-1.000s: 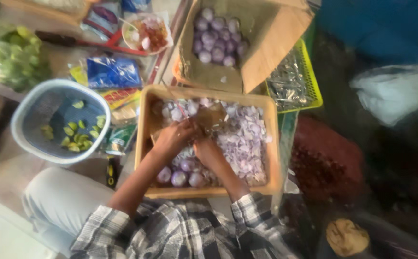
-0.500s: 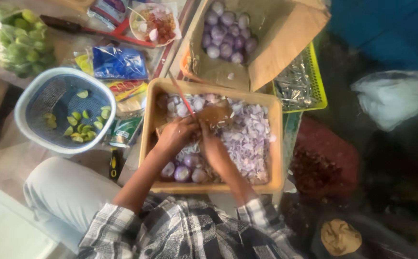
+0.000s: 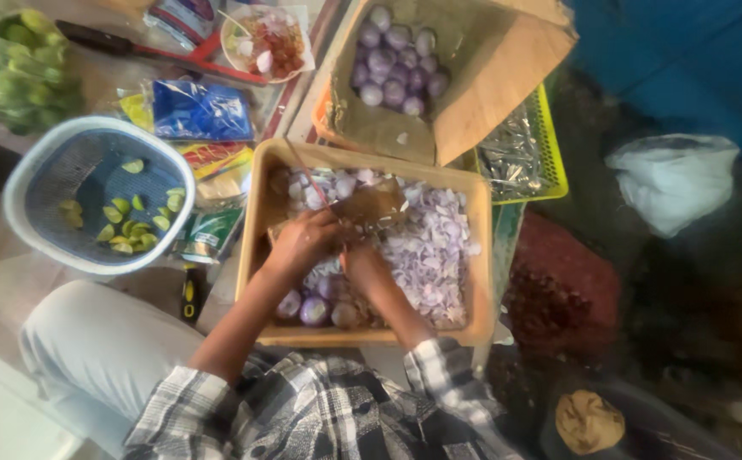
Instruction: The person chops small red onions by hand using a large knife against a wooden block inside a plastic bin.
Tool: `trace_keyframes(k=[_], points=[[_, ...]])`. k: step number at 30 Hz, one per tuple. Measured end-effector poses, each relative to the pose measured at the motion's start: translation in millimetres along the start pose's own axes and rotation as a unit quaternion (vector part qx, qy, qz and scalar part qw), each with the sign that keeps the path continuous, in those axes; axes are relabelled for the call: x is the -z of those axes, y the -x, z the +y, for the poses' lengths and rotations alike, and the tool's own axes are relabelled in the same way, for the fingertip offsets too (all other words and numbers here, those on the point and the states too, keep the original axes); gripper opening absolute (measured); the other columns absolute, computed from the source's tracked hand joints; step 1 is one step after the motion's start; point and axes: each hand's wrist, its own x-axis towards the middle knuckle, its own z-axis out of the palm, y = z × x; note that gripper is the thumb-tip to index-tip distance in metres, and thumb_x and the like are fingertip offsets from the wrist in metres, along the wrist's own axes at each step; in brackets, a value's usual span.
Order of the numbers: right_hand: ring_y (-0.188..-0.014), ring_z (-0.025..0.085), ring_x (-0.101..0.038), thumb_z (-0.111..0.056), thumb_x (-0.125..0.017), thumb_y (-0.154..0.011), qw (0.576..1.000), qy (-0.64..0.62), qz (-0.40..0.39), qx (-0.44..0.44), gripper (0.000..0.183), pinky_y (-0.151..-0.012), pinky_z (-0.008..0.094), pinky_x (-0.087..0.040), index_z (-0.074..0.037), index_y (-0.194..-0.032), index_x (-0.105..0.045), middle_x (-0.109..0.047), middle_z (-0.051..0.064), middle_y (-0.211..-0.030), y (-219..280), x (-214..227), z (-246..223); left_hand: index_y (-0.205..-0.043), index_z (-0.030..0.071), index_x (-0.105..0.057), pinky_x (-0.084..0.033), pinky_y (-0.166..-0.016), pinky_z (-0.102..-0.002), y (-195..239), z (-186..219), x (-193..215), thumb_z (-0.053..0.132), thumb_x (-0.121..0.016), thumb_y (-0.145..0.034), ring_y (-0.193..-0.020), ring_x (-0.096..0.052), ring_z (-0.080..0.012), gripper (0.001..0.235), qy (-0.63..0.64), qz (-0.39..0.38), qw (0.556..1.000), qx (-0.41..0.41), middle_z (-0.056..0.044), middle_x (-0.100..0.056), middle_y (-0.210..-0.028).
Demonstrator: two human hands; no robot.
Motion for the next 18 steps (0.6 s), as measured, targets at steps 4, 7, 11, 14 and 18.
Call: trace_keyframes(k=[4, 7, 11, 14, 18], points=[[-0.095, 0.045, -0.067, -0.011, -0.049, -0.095, 0.999, -0.029, -0.012, 0.011, 0.062, -0.078, 0.051, -0.056, -0.005, -0.155, -0.032, -0.064, 0.032, -0.118, 4, -10, 1, -0.095, 0.018, -0.075, -0.055, -0.079, -0.042, 5, 2, -2, 0.014, -0.074, -0.071, -0.097, -0.064, -0.0318, 0.025, -0.012, 0.038, 0.999, -0.016, -0.005, -0.070, -0.112], [-0.091, 0.045, -0.068, -0.018, -0.047, -0.102, 0.998, -0.028, -0.039, -0.047, 0.052, -0.073, 0.053, -0.055, -0.008, -0.152, -0.036, -0.066, 0.032, -0.114, 2, 0, 5, -0.099, 0.019, -0.076, -0.056, -0.084, -0.040, 5, -2, -2, 0.014, -0.074, -0.078, -0.095, -0.064, -0.0287, 0.022, -0.004, -0.064, 0.996, 0.058, -0.002, -0.070, -0.107], [-0.082, 0.047, -0.068, -0.018, -0.050, -0.096, 0.985, -0.005, -0.107, -0.138, 0.062, -0.064, 0.056, -0.054, -0.012, -0.154, -0.031, -0.067, 0.030, -0.107, -8, -2, -10, -0.101, 0.014, -0.074, -0.054, -0.077, -0.042, 5, -3, -3, 0.013, -0.073, -0.078, -0.094, -0.063, -0.0323, 0.023, -0.013, 0.032, 0.999, -0.008, -0.005, -0.070, -0.115], [-0.082, 0.046, -0.070, -0.017, -0.046, -0.101, 0.978, 0.031, -0.158, -0.135, 0.066, -0.069, 0.055, -0.055, -0.009, -0.162, -0.022, -0.070, 0.031, -0.094, -6, 4, -4, -0.099, 0.019, -0.076, -0.056, -0.084, -0.041, 11, -2, 0, 0.013, -0.073, -0.081, -0.097, -0.064, -0.0296, 0.019, 0.002, -0.026, 0.999, 0.029, -0.003, -0.069, -0.104], [-0.079, 0.049, -0.068, -0.020, -0.053, -0.099, 0.987, 0.043, -0.088, -0.131, 0.062, -0.063, 0.057, -0.054, -0.013, -0.155, -0.029, -0.068, 0.032, -0.099, -6, -8, -4, -0.101, 0.014, -0.075, -0.055, -0.080, -0.042, 9, 0, 2, 0.012, -0.073, -0.077, -0.093, -0.062, -0.0322, 0.024, 0.000, 0.019, 1.000, 0.004, -0.004, -0.069, -0.108]])
